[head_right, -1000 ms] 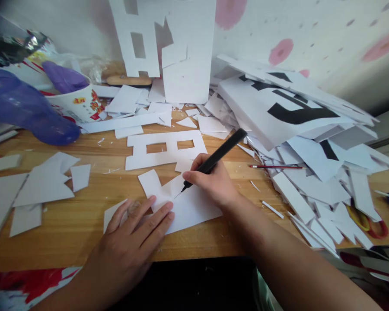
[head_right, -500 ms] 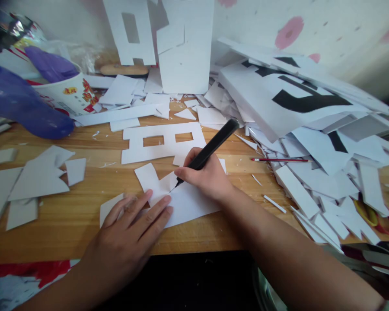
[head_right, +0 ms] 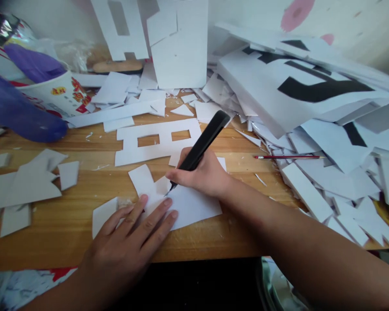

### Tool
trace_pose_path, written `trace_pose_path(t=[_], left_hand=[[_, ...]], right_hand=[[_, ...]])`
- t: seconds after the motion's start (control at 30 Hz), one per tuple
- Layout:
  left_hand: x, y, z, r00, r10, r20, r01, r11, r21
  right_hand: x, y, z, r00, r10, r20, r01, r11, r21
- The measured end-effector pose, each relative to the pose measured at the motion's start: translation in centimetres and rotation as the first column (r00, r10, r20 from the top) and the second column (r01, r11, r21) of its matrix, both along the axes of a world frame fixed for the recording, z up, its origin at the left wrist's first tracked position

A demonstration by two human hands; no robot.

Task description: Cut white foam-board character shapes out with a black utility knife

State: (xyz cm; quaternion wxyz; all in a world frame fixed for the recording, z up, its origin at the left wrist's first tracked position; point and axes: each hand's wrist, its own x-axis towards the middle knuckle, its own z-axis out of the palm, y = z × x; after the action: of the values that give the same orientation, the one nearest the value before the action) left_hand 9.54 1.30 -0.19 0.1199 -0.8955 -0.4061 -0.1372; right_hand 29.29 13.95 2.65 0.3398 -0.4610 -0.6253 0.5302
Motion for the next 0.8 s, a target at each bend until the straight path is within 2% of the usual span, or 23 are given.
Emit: trace_pose_path(t=[0.27, 0.8], left_hand=[[-0.01, -0.11, 0.28, 1.000, -0.008, -0.018, 0.007, 0.999, -0.045], [0.02, -0.08, 0.38, 1.000, 0.000, -0.021, -0.001, 0.999, -0.040]], right_hand=[[0.25, 0.46, -0.07, 0.999, 0.034, -0.003, -0.034, 0.999, 0.012], [0.81, 0.89, -0.32, 1.000, -0.012, -0.025, 0.014, 0.998, 0.060]])
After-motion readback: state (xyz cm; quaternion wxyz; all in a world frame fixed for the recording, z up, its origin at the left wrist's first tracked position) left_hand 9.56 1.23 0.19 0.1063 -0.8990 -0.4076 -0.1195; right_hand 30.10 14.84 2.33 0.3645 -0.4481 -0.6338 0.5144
